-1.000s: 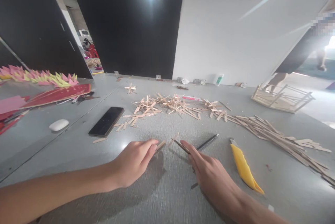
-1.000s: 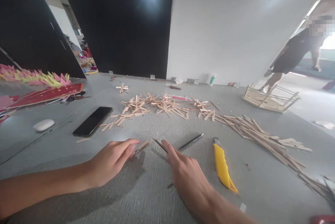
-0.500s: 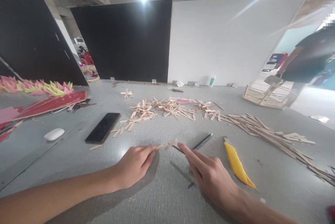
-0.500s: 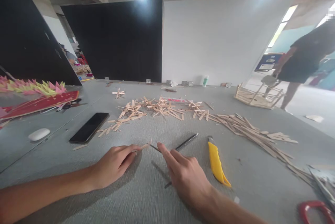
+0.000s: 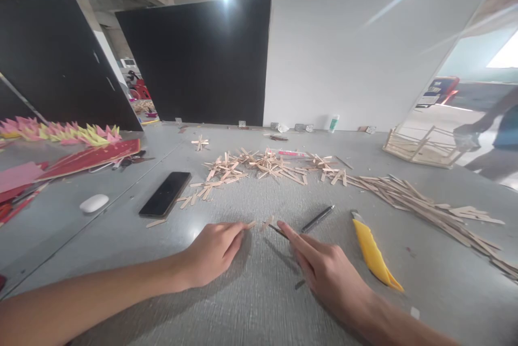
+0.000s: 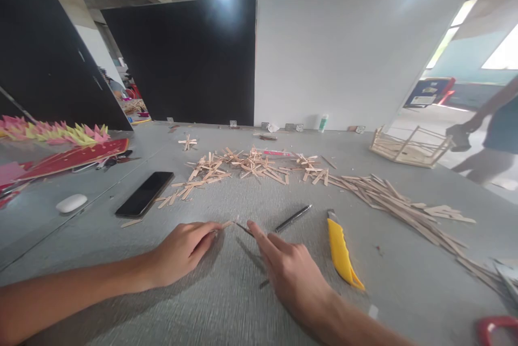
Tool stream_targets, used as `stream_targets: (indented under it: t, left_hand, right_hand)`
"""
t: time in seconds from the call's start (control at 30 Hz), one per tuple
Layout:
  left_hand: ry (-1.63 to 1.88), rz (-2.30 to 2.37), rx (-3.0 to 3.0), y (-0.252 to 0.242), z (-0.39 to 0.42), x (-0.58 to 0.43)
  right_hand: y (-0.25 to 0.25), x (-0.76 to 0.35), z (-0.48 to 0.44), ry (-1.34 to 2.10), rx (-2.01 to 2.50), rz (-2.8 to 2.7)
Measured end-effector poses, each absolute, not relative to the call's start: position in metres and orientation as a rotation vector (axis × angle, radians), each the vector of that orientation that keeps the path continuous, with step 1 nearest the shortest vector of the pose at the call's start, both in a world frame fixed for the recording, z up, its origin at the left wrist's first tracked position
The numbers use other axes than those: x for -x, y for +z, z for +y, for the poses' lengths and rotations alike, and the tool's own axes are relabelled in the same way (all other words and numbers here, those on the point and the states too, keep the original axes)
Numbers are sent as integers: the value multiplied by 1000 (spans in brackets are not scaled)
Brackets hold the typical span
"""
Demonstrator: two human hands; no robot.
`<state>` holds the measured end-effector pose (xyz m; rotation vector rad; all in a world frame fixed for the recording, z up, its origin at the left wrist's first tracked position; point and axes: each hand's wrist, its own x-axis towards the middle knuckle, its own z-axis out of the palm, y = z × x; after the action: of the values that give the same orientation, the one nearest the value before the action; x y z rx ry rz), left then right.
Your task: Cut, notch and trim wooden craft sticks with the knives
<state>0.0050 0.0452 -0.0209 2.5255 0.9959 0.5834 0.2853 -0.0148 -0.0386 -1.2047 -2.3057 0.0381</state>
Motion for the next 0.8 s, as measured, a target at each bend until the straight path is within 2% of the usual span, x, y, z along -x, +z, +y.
stream_targets:
  t: [0.8]
  left_hand:
    - [601, 888, -2592, -35, 50, -1]
  right_hand:
    - [-40, -286, -16, 60, 1166, -2296]
